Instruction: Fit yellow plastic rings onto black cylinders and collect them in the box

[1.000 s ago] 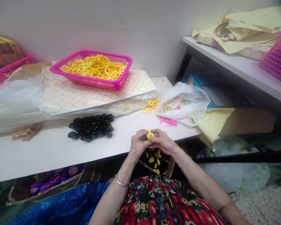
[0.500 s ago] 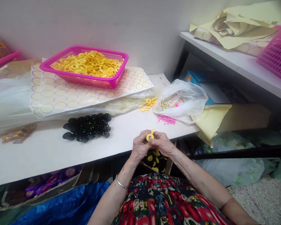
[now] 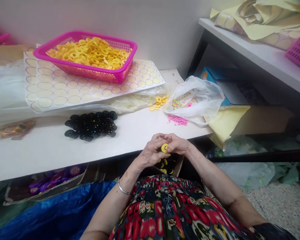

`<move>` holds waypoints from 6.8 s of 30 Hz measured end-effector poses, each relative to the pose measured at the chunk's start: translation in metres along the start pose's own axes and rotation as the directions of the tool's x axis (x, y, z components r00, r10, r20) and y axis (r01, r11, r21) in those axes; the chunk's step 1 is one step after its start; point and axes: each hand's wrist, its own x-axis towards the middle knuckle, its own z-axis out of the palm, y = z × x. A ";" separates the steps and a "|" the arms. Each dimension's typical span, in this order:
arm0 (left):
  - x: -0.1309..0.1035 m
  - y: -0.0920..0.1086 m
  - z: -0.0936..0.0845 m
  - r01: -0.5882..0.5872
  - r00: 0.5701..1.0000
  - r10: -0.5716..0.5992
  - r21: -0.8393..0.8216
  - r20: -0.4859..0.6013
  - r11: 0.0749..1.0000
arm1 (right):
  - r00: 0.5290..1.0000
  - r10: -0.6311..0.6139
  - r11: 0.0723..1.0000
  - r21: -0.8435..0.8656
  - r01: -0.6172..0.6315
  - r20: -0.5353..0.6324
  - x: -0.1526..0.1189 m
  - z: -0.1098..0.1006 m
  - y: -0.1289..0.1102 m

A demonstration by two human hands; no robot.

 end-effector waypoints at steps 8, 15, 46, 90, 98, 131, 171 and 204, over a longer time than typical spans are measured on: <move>0.004 0.001 0.010 -0.073 0.997 0.071 0.077 0.033 0.994 | 0.982 -0.120 0.983 -0.156 0.097 -0.144 -0.009 0.007 0.006; -0.009 -0.019 0.016 0.131 0.991 -0.132 -0.006 -0.036 0.991 | 0.939 -0.179 0.982 -0.110 0.153 -0.292 -0.008 0.008 0.027; -0.062 -0.055 -0.106 0.867 0.106 -0.128 0.029 -0.986 0.497 | 0.752 -0.494 0.461 -0.865 -0.198 -0.435 0.033 -0.008 0.082; 0.008 -0.065 -0.014 0.367 0.837 -0.219 0.219 -0.501 0.904 | 0.715 -0.552 -0.032 -0.845 -0.533 -0.430 0.032 -0.039 -0.027; 0.007 -0.071 -0.012 0.388 0.824 -0.221 0.236 -0.521 0.891 | 0.704 -0.653 -0.070 -0.903 -0.423 -0.279 0.030 -0.037 -0.016; 0.007 -0.056 -0.016 0.389 0.857 -0.243 0.262 -0.455 0.883 | 0.698 -0.691 0.065 -0.977 -0.201 -0.190 0.082 -0.044 -0.057; 0.016 0.017 -0.007 0.310 0.503 -0.749 -0.719 -0.430 0.622 | 0.728 -0.685 -0.057 -0.996 -0.075 -0.016 0.014 0.044 0.002; 0.025 -0.044 -0.007 0.489 0.583 -0.526 -0.249 -0.619 0.836 | 0.664 -0.424 0.848 -0.527 0.052 -0.616 0.064 0.004 0.001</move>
